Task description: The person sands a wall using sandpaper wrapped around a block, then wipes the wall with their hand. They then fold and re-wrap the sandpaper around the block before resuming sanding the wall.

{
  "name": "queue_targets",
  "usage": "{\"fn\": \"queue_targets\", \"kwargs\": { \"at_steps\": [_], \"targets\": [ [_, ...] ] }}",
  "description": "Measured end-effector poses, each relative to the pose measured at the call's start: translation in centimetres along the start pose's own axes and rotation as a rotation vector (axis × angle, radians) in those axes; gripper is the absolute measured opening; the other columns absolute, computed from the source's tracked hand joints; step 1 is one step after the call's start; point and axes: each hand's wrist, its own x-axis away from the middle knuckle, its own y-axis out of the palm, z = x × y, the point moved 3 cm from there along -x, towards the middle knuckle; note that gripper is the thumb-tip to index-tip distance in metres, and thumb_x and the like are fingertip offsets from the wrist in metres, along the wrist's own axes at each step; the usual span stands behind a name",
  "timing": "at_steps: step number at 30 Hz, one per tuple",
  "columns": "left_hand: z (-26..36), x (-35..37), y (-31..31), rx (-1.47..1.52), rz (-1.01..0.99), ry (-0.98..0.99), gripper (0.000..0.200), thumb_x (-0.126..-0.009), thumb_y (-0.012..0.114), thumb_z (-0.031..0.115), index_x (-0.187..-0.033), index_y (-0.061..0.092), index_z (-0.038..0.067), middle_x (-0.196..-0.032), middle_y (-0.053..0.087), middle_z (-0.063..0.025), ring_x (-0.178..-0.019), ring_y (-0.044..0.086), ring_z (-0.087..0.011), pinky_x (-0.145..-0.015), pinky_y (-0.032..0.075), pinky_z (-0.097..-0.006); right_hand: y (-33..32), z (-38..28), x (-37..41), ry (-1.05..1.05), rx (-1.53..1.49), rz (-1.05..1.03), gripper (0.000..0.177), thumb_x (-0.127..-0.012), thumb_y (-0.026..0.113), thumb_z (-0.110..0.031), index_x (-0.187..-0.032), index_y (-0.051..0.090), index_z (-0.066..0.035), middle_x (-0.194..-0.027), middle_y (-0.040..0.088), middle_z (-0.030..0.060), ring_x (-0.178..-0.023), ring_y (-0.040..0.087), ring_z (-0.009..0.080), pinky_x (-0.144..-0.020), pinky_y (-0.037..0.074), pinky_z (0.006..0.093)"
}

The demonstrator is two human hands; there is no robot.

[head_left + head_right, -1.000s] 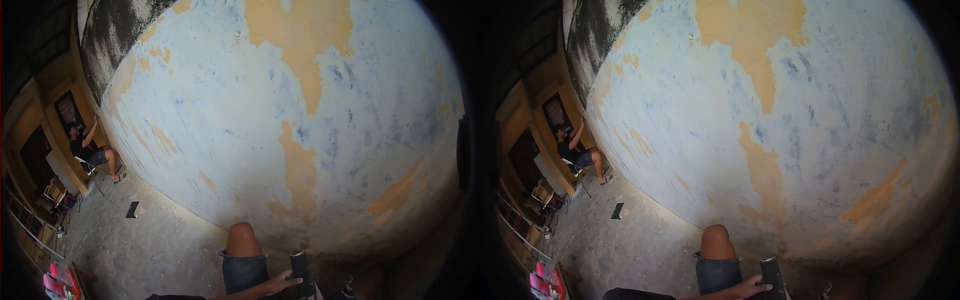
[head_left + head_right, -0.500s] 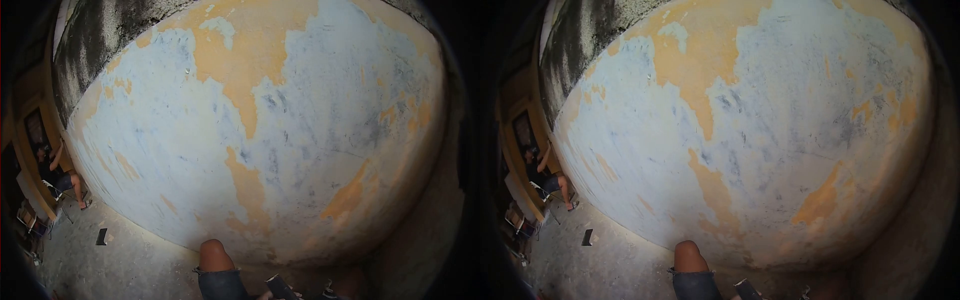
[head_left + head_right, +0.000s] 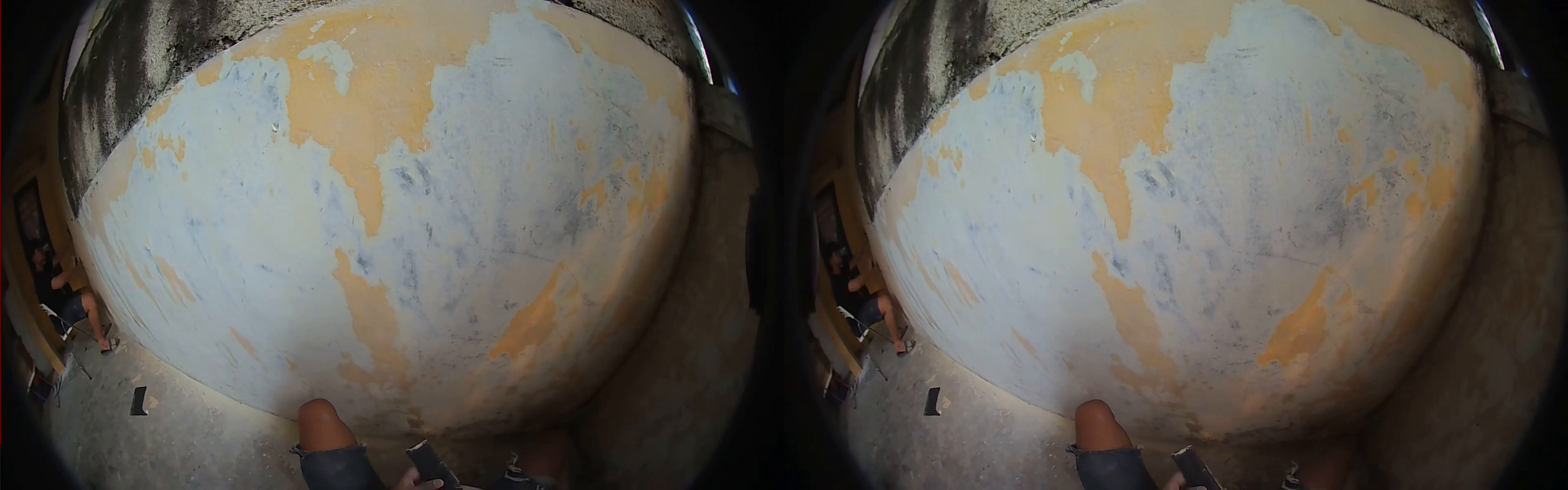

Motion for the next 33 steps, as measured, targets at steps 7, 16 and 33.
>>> {"fn": "queue_targets", "kwargs": {
  "at_steps": [7, 16, 33],
  "targets": [
    [6.7, -2.4, 0.2, -0.266, -0.154, 0.253, 0.041, -0.089, 0.077, 0.028, -0.117, 0.06, 0.004, -0.104, 0.065, -0.0073, -0.098, 0.065, -0.0216, -0.086, 0.053, -0.0381, -0.2, -4.9, -3.5, -0.136, -0.18, -0.261, 0.059, -0.091, 0.071, -0.02, -0.142, 0.048, 0.0, -0.127, 0.062, 0.0161, -0.102, 0.065, 0.0195, -0.087, 0.052, 0.0354],
    [7.1, -2.8, -7.0, -0.611, 0.127, 0.157, 0.032, -0.086, 0.077, 0.012, -0.113, 0.065, -0.002, -0.106, 0.07, -0.0065, -0.098, 0.064, -0.013, -0.089, 0.052, -0.0306, 6.2, 2.8, -11.6, -0.295, 0.189, 0.075, 0.039, -0.096, 0.066, -0.019, -0.126, 0.053, 0.002, -0.104, 0.068, 0.0127, -0.08, 0.069, 0.0169, -0.062, 0.056, 0.0248],
    [4.6, -2.6, -10.2, -0.23, 0.325, 0.054, 0.038, -0.087, 0.076, 0.009, -0.12, 0.06, 0.0, -0.112, 0.068, -0.0072, -0.103, 0.064, -0.0147, -0.092, 0.05, -0.0311, 6.2, 5.9, -11.8, 0.012, -0.123, -0.003, 0.026, -0.098, 0.063, -0.015, -0.115, 0.063, 0.006, -0.094, 0.071, 0.0117, -0.079, 0.07, 0.0154, -0.065, 0.058, 0.0282]
  ]
}}
